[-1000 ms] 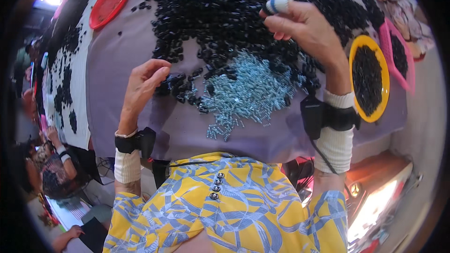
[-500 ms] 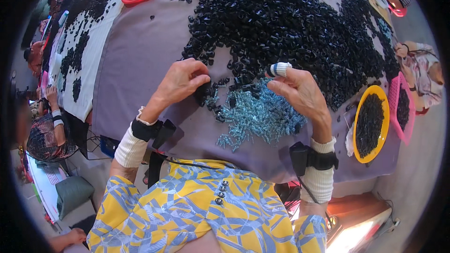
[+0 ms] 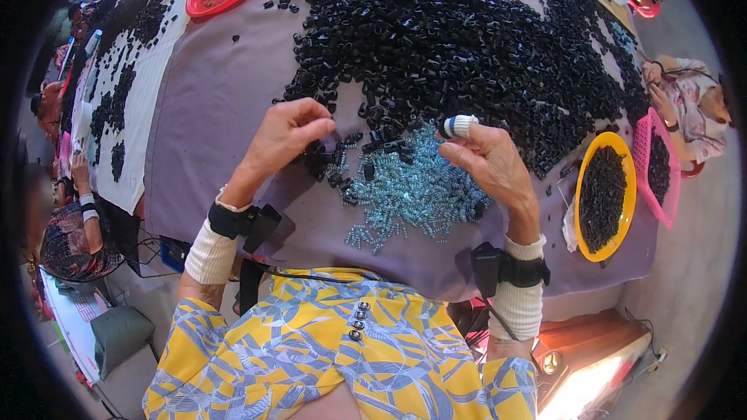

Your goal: Apply adhesive to small black components and join them together to assemble parts.

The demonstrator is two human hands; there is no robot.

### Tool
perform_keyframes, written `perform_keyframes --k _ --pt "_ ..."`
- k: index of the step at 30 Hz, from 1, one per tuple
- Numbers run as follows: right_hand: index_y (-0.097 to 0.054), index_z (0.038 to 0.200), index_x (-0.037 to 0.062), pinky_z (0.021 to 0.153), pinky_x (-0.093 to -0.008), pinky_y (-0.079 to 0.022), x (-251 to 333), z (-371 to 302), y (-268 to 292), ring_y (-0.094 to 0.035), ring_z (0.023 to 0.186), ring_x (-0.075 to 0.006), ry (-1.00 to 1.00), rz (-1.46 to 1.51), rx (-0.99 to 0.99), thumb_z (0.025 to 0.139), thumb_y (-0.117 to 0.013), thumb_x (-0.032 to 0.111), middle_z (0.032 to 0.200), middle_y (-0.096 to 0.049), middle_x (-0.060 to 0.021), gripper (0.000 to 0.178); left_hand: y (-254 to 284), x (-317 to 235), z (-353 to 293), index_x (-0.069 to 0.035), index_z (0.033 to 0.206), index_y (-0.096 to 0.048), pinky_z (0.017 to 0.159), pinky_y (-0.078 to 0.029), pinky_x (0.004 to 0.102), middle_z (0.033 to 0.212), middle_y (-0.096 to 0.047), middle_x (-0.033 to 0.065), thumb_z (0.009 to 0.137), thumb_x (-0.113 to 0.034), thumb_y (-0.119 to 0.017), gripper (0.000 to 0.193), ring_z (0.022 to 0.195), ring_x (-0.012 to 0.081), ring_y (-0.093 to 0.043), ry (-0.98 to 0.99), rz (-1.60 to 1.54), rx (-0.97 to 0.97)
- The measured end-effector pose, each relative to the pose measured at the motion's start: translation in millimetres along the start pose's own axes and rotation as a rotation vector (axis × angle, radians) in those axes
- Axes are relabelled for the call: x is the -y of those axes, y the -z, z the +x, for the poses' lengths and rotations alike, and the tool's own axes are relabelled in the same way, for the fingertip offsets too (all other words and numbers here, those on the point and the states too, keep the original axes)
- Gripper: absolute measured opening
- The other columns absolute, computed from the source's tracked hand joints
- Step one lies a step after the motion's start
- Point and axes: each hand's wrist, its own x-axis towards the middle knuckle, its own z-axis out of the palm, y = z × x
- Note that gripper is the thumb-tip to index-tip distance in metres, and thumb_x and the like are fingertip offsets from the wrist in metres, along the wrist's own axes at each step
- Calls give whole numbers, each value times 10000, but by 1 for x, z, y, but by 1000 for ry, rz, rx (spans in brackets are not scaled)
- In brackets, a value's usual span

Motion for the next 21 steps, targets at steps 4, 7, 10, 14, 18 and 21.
perform_keyframes --k 4,7,10,14,18,21 --pt "-633 933 -17 606 -235 -446 1 1 -18 -524 627 -73 23 79 -3 797 -662 110 690 -597 -12 188 4 -10 -1 -22 932 -628 623 -501 245 801 -658 51 907 -182 -598 166 676 109 -605 200 -883 73" --pt "-571 803 -31 575 -291 -452 8 3 -25 -550 590 -127 -7 -231 88 734 -698 100 643 -550 -84 194 0 -16 -4 -18 972 -618 638 -511 254 833 -657 79 909 -152 -588 151 696 126 -612 200 -1247 129" --pt "-577 760 -6 572 -359 -469 4 2 -31 -607 628 -261 236 -753 -55 694 -739 149 686 -595 -114 234 -3 -19 -8 -34 1003 -615 643 -520 232 862 -664 68 908 -156 -594 156 714 106 -619 157 -1365 145" --pt "-553 716 1 612 -436 -470 3 4 -45 -593 717 -373 265 -741 -84 676 -733 173 748 -594 -171 252 -5 -15 -12 -28 1048 -599 653 -526 235 880 -665 85 905 -120 -589 170 724 112 -625 167 -1315 60" --pt "-578 755 1 639 -441 -481 5 8 -46 -610 734 -360 242 -805 21 710 -699 156 777 -610 -163 202 -5 -10 -13 -8 1075 -593 668 -522 261 899 -649 96 907 -93 -572 190 729 134 -616 189 -1265 27" --pt "-598 777 6 644 -444 -489 11 10 -42 -620 725 -354 239 -782 23 727 -681 157 789 -625 -159 180 -4 -8 -13 -6 1082 -591 669 -523 255 900 -649 98 905 -94 -574 198 727 130 -615 205 -1233 13"
